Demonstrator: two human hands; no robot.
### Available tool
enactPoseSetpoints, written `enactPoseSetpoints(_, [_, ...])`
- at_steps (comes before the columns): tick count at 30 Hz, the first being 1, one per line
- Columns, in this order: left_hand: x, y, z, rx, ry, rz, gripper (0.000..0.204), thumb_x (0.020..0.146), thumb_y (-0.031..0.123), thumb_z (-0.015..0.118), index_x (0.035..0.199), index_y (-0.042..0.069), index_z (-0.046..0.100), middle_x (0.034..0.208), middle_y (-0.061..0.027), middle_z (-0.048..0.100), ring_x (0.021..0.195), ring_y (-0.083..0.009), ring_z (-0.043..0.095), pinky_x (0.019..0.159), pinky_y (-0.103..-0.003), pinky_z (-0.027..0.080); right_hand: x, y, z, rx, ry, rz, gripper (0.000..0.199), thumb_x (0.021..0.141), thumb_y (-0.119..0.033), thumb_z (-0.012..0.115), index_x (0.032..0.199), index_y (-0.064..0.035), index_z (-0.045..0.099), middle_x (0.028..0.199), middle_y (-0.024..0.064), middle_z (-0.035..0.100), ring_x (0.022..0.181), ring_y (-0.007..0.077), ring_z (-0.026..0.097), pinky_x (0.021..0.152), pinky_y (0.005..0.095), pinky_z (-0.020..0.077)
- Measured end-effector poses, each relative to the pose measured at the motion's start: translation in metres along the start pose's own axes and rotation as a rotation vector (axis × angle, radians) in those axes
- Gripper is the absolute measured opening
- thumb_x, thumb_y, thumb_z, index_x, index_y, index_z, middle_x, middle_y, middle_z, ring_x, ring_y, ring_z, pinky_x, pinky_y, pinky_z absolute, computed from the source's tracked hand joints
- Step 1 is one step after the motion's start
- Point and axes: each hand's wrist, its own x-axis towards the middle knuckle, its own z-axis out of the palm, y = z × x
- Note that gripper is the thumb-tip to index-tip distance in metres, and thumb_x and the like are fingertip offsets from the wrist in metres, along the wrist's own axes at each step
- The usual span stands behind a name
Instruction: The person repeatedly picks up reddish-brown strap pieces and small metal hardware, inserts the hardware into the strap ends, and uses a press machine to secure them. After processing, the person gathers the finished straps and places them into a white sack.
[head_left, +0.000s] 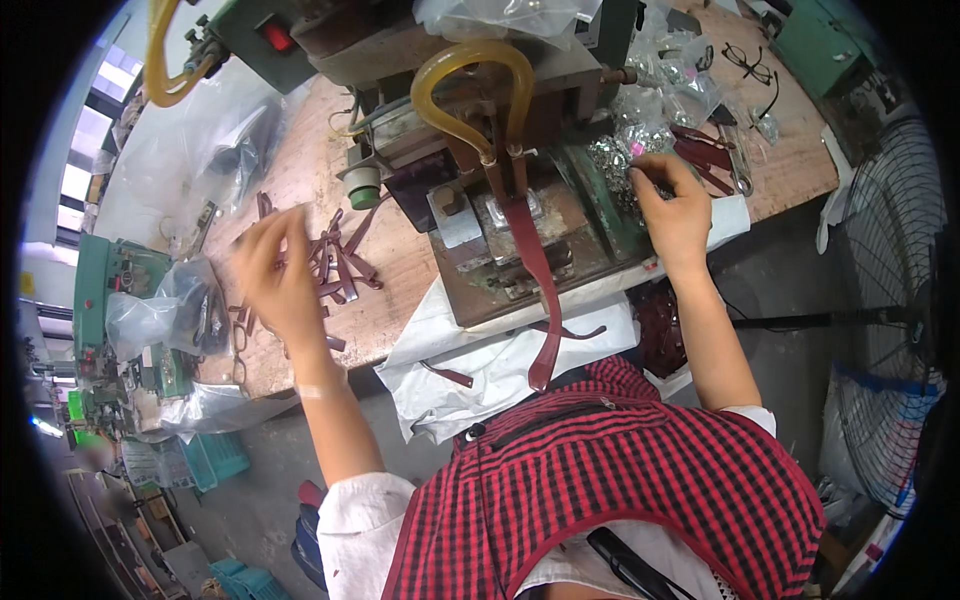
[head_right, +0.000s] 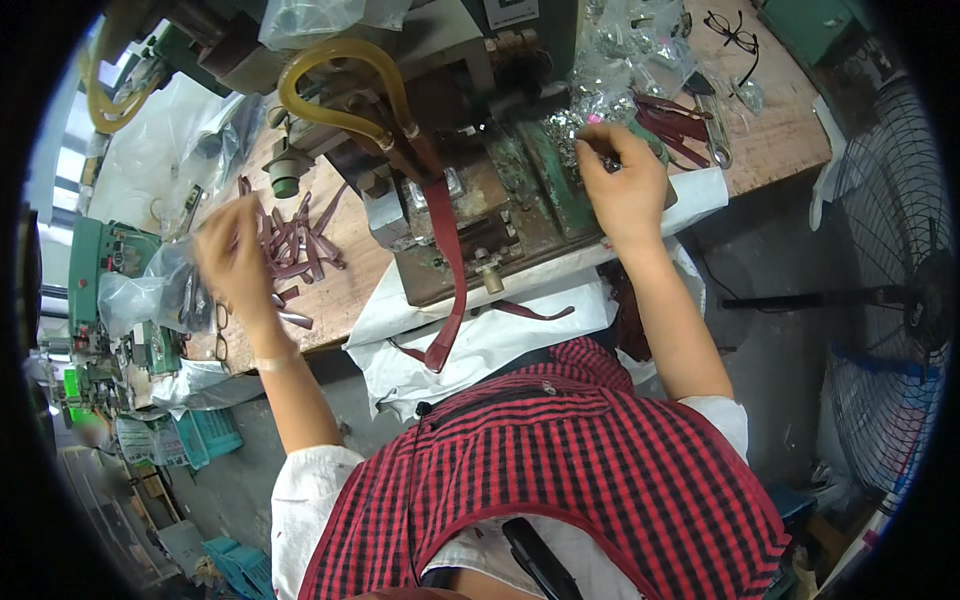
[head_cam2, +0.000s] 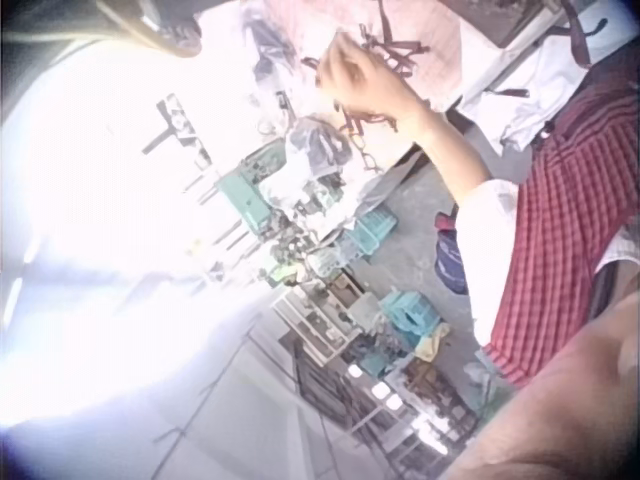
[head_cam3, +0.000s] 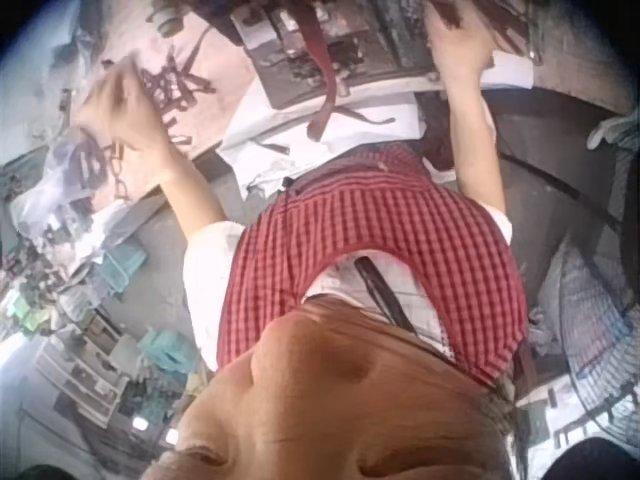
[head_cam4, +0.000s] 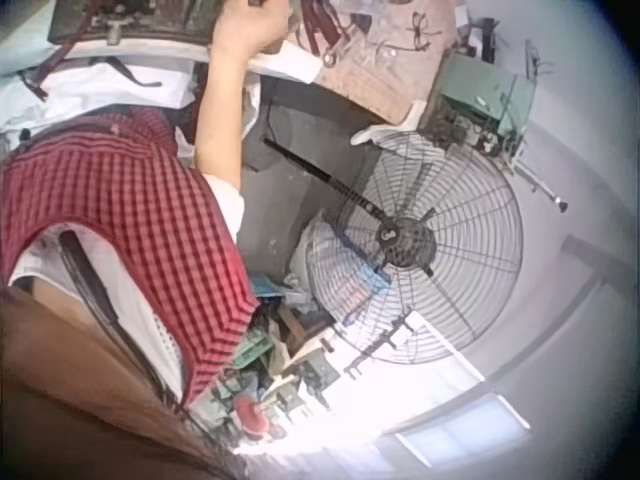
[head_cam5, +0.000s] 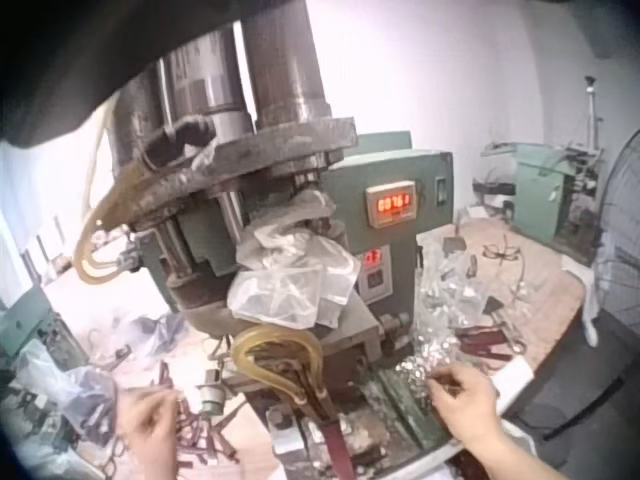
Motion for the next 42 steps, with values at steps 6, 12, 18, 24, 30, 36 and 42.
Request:
enactPoseSetpoints(6, [-0.047, -0.113, 0.101, 0.735, -0.521, 0.054, 0.015, 0.074, 0.014, 0.071, 0.081, 0.004, 0.078, 0.101, -0.01, 0.067, 0.109, -0.0329, 0.058, 0.088, -0.043, 0.049, 0.001, 0.004, 0.017, 0.038, -0.05, 0.009, 0.016, 0.091, -0.006, 0.069, 0.106, -0.0016, 0.074, 0.099, 0.0095, 0.075, 0.091, 0.0181, 0.071, 0.085, 0.0283, 0.0526])
enactPoseSetpoints(12, [-0.051, -0.086, 0.106, 0.758, -0.642, 0.074, 0.012, 0.073, 0.011, 0.068, 0.077, 0.002, 0.075, 0.098, -0.0131, 0.069, 0.1, -0.0324, 0.063, 0.085, -0.044, 0.051, -0.024, 0.043, -0.041, -0.103, 0.151, -0.033, 0.015, 0.093, -0.006, 0.069, 0.106, -0.0011, 0.074, 0.104, 0.0101, 0.075, 0.097, 0.019, 0.07, 0.089, 0.0301, 0.0518])
enactPoseSetpoints(18, [-0.056, -0.073, 0.071, 0.663, -0.772, -0.23, 0.019, 0.076, 0.015, 0.069, 0.091, 0.004, 0.068, 0.09, -0.0178, 0.073, 0.085, -0.0388, 0.071, 0.074, -0.049, 0.055, -0.03, -0.017, -0.029, 0.187, -0.056, 0.076, 0.015, 0.093, -0.004, 0.07, 0.107, -0.0001, 0.074, 0.101, 0.0037, 0.074, 0.094, 0.011, 0.066, 0.088, 0.0259, 0.0514])
enactPoseSetpoints(24, [-0.068, -0.057, 0.059, 0.021, -0.406, -0.342, 0.017, 0.089, 0.009, 0.07, 0.105, 0.006, 0.064, 0.073, -0.0092, 0.066, 0.065, -0.0233, 0.068, 0.061, -0.035, 0.051, -0.009, -0.09, 0.039, 0.382, -0.281, -0.073, 0.017, 0.086, -0.004, 0.071, 0.103, -0.0009, 0.07, 0.092, 0.0107, 0.074, 0.089, 0.0208, 0.072, 0.083, 0.0316, 0.0542])
enactPoseSetpoints(30, [-0.067, 0.021, 0.032, -0.638, -0.013, -0.52, 0.011, 0.105, 0.01, 0.061, 0.104, -0.001, 0.062, 0.09, -0.0094, 0.07, 0.066, -0.0143, 0.068, 0.056, -0.023, 0.051, -0.017, -0.089, 0.052, 0.639, -0.313, 0.112, 0.031, 0.085, -0.002, 0.072, 0.115, 0.0029, 0.063, 0.09, 0.0082, 0.073, 0.086, 0.0123, 0.069, 0.08, 0.027, 0.0532])
enactPoseSetpoints(36, [-0.051, 0.089, 0.011, -0.578, 0.043, 0.135, 0.011, 0.09, -0.004, 0.074, 0.099, -0.004, 0.069, 0.094, -0.0194, 0.073, 0.078, -0.0242, 0.071, 0.068, -0.031, 0.059, -0.012, -0.121, 0.044, 0.711, -0.428, 0.259, 0.04, 0.089, 0.001, 0.07, 0.125, 0.0052, 0.055, 0.1, 0.0066, 0.071, 0.089, 0.0117, 0.065, 0.081, 0.0249, 0.0507])
enactPoseSetpoints(42, [-0.053, 0.119, 0.042, -0.274, -0.149, 0.668, 0.024, 0.074, 0.01, 0.089, 0.093, 0.006, 0.074, 0.101, -0.0132, 0.076, 0.06, -0.0138, 0.061, 0.048, -0.026, 0.045, -0.02, -0.115, 0.014, 0.51, -0.507, 0.008, 0.039, 0.092, -0.003, 0.066, 0.13, 0.0031, 0.059, 0.12, 0.0109, 0.069, 0.116, 0.0192, 0.064, 0.103, 0.0327, 0.0482])
